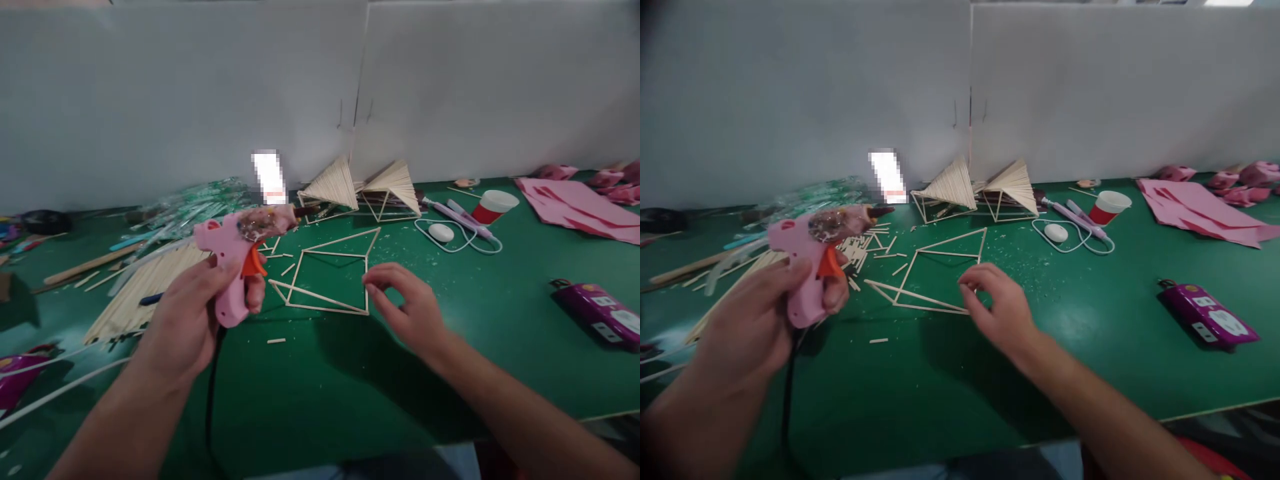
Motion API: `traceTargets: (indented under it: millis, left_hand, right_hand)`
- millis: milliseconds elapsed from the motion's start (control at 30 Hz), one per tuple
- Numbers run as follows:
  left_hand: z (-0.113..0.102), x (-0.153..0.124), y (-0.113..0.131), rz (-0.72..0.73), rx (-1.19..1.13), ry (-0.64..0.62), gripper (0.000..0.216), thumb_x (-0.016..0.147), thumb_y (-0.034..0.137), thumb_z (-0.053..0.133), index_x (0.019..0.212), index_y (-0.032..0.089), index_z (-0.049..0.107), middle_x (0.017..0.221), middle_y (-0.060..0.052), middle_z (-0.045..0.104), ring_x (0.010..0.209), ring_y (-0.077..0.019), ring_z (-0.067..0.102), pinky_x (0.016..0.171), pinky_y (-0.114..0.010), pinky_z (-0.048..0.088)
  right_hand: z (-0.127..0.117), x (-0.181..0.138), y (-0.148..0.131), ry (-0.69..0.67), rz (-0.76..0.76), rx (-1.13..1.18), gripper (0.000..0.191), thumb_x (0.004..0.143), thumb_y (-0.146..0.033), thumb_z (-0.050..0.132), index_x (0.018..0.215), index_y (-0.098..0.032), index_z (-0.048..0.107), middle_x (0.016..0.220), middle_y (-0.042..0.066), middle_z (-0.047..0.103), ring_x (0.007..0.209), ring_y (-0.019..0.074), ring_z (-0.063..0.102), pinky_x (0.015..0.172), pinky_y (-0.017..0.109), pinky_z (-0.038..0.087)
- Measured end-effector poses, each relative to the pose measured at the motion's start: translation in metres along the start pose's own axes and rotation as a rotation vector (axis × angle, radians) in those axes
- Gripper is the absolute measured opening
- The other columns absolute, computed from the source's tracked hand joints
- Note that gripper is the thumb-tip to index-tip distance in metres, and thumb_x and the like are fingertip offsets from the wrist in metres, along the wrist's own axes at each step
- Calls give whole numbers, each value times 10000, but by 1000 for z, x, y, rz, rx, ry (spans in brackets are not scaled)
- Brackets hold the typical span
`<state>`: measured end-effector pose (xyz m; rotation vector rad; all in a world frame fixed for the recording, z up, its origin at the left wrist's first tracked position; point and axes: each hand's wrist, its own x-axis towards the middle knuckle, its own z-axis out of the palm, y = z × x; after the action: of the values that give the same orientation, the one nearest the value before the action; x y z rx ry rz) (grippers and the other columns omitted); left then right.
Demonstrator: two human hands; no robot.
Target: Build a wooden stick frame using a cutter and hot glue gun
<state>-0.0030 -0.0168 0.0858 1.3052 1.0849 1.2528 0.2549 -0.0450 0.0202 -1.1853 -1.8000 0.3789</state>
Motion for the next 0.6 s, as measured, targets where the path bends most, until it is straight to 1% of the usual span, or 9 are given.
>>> traceTargets:
  millis: [33,100,167,267,400,500,600]
  left_hand:
    - [-4,2,-4,8,13,3,245,817,335,567,681,140,623,533,-44,585,465,-126,519,419,-231,397]
    - [-10,6,-14,21,34,24,231,819,320,563,675,145,607,536,-33,568,475,-120,508,425,-229,373]
    - [-15,7,-27,50,41,64,207,825,287,563,675,150,603,547,-23,560,495,-118,509,453,-235,374]
    - [-19,7,-44,116,45,136,190,826,237,563,658,156,601,559,-15,560,522,-125,515,504,-257,391]
    - [-20,6,-51,127,45,217,167,823,251,571,688,163,614,571,-15,564,529,-136,505,510,-275,386]
    - [-20,7,-51,128,45,258,156,833,261,561,753,156,644,564,-12,548,536,-129,490,510,-269,380]
    - [-21,8,-54,112,25,249,151,832,252,552,773,151,647,558,-10,546,534,-129,490,507,-265,385]
  right_hand:
    - [-4,3,21,-81,-29,-146,155,892,-199,498,963,-212,636,978,69,654,867,177,640,756,337,545]
    - [-7,8,54,-171,-51,-211,213,886,-187,498,1033,-211,651,1031,92,646,928,205,637,799,375,542]
    - [-5,8,75,-243,-89,-248,302,879,-142,468,1097,-244,651,1110,91,638,1013,222,620,860,418,524]
    - [0,5,86,-327,-144,-285,410,849,-76,436,1138,-274,650,1205,90,613,1113,243,580,924,482,490]
    - [0,2,90,-406,-217,-395,435,830,-35,406,1128,-230,656,1259,120,583,1153,263,553,923,499,497]
    - [-5,1,96,-415,-231,-430,403,841,-49,402,1107,-204,661,1250,124,597,1137,271,568,922,501,509]
    - [-11,1,103,-389,-235,-447,373,858,-69,403,1084,-194,673,1225,121,624,1125,279,584,932,506,508]
